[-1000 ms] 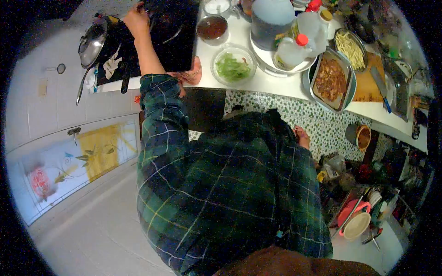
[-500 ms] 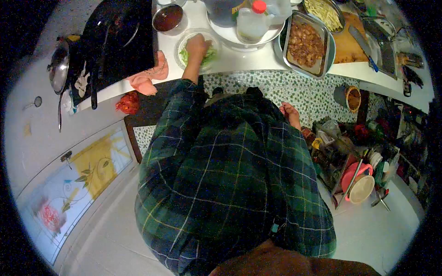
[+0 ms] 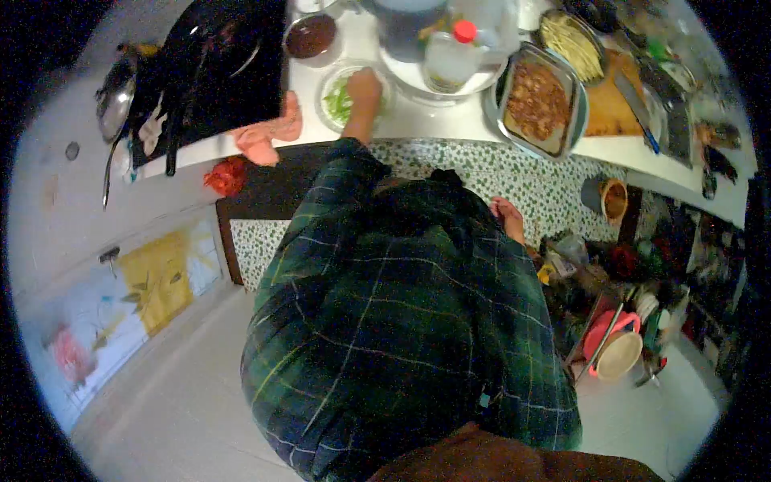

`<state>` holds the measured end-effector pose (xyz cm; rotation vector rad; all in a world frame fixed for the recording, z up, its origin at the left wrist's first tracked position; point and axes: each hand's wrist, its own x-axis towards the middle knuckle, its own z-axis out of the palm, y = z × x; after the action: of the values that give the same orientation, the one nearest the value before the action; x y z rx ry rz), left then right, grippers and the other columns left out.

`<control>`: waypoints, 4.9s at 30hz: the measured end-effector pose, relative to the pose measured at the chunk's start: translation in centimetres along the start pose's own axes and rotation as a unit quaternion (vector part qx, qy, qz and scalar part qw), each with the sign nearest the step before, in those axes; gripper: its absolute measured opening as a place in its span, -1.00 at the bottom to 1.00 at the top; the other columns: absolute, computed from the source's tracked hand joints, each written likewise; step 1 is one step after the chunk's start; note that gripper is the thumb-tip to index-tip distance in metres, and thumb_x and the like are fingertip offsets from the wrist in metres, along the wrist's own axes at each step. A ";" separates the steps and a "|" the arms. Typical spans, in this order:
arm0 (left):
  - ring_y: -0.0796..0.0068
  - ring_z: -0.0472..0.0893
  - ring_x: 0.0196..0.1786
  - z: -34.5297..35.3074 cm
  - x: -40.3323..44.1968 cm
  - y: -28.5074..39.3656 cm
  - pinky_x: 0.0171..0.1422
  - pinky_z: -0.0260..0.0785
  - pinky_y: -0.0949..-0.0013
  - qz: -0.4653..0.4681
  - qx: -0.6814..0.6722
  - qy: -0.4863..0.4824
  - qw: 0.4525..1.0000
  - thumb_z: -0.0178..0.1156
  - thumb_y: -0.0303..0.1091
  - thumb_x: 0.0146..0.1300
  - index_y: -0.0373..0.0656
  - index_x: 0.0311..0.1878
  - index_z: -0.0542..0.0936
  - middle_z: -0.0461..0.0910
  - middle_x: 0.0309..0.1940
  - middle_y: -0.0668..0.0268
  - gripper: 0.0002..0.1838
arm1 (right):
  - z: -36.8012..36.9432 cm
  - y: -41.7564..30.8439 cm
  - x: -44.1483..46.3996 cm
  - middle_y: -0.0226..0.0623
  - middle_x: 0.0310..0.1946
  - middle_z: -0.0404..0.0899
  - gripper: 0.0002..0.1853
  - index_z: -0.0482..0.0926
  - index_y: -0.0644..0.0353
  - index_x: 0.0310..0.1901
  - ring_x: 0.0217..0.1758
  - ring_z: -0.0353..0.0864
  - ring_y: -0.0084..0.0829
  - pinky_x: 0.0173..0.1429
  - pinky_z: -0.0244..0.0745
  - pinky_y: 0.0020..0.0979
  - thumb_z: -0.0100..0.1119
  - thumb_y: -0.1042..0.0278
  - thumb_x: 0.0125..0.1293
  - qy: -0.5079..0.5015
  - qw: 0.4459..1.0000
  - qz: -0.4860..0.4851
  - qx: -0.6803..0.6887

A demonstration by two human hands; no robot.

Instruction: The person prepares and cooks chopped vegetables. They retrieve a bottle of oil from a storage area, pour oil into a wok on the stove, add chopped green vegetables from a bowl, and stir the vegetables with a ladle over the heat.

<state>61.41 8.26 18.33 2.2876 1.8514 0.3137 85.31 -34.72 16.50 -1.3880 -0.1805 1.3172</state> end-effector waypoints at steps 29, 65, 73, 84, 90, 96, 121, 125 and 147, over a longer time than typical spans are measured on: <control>0.62 0.52 -0.45 -11.9 -14.3 7.5 -0.36 0.40 0.55 0.071 -0.457 -0.289 0.838 -0.04 -0.39 0.31 -0.22 0.00 0.48 0.58 -0.33 0.28 -0.75 | -1.3 -21.9 5.3 -0.30 -0.53 0.57 -0.77 0.49 0.24 -0.28 -0.63 0.50 -0.55 -0.55 0.45 -0.52 0.04 0.22 0.29 0.030 0.982 -0.089 -0.161; 0.02 0.52 -0.06 -3.7 -10.9 22.5 -0.13 0.55 0.09 -0.176 -0.642 -0.419 0.618 0.13 -0.20 0.21 -0.25 0.19 0.04 0.34 -0.02 -0.07 -0.36 | -14.9 -27.4 5.7 -0.56 -0.56 0.41 -0.79 0.36 0.02 -0.26 -0.68 0.32 -0.73 -0.66 0.23 -0.70 0.21 0.42 0.13 0.196 0.943 -0.263 0.055; 0.04 0.52 -0.02 0.1 -11.1 23.3 0.04 0.45 -0.02 -0.252 -0.670 -0.522 0.465 0.04 -0.38 0.17 -0.31 0.14 0.19 0.43 -0.02 -0.06 -0.51 | -20.4 -24.7 13.1 -0.40 -0.56 0.44 -0.80 0.31 0.12 -0.28 -0.71 0.36 -0.59 -0.69 0.27 -0.57 0.16 0.50 0.17 0.218 0.925 -0.289 0.115; 0.20 0.58 -0.30 -1.7 -14.2 22.4 -0.19 0.55 0.19 -0.266 -0.599 -0.466 0.594 0.03 -0.51 0.08 -0.31 -0.14 0.34 0.51 -0.34 0.16 -0.75 | -19.2 -24.0 17.7 -0.41 -0.56 0.46 -0.55 0.37 0.24 0.01 -0.57 0.47 -0.59 -0.61 0.27 -0.57 0.15 0.09 0.22 0.148 0.966 -0.211 -0.035; 0.27 0.44 -0.10 -6.1 -19.1 18.8 -0.14 0.46 0.22 -0.205 -0.643 -0.453 0.583 -0.02 -0.60 0.07 -0.16 0.16 0.13 0.32 -0.08 0.19 -0.46 | -8.8 -19.8 5.1 -0.47 -0.40 0.51 -0.43 0.44 0.16 -0.06 -0.56 0.38 -0.67 -0.53 0.34 -0.62 -0.18 -0.24 0.28 0.033 0.988 -0.075 0.134; 0.32 0.54 -0.11 -6.6 -22.9 10.7 -0.16 0.46 0.27 -0.191 -0.499 -0.486 0.691 0.13 -0.44 0.14 -0.13 0.14 0.28 0.48 -0.04 0.24 -0.53 | 0.4 -12.5 -4.8 -0.32 -0.32 0.49 -0.62 0.42 0.18 -0.09 -0.27 0.47 -0.55 -0.25 0.42 -0.51 0.02 0.02 0.27 0.092 0.996 0.012 0.017; 0.31 0.50 -0.14 -17.9 -43.9 -30.8 -0.29 0.49 0.30 -0.491 -0.667 0.168 0.534 0.12 -0.57 -0.08 -0.23 0.07 0.29 0.44 -0.15 0.19 -0.46 | 56.2 5.6 14.1 -0.11 0.17 0.27 -0.44 0.40 0.05 0.09 0.18 0.30 -0.12 0.26 0.20 -0.24 0.24 0.32 -0.05 -0.218 0.553 -0.640 -0.486; 0.43 0.51 -0.29 -15.4 -52.5 -34.3 -0.49 0.44 0.45 -0.524 -0.612 0.171 0.567 0.12 -0.47 -0.02 -0.24 0.02 0.34 0.46 -0.22 0.22 -0.54 | 60.5 3.5 10.7 -0.16 0.07 0.38 -0.52 0.41 -0.01 0.09 0.09 0.37 -0.20 0.16 0.26 -0.21 0.09 0.31 0.03 -0.193 0.564 -0.540 -0.594; 0.45 0.50 -0.29 -23.2 -48.1 -26.6 -0.27 0.40 0.50 -0.442 -0.732 0.103 0.508 0.10 -0.35 0.09 -0.29 -0.12 0.38 0.45 -0.31 0.22 -0.69 | 14.1 -8.0 -5.1 -0.17 0.03 0.45 -0.42 0.36 0.25 0.11 0.03 0.47 -0.32 0.12 0.39 -0.35 0.13 0.32 -0.02 -0.065 0.978 -0.180 -0.082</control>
<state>20.30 -33.06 31.02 0.0893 1.3693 1.2770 77.33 -27.50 29.66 -1.3295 -0.6125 1.1055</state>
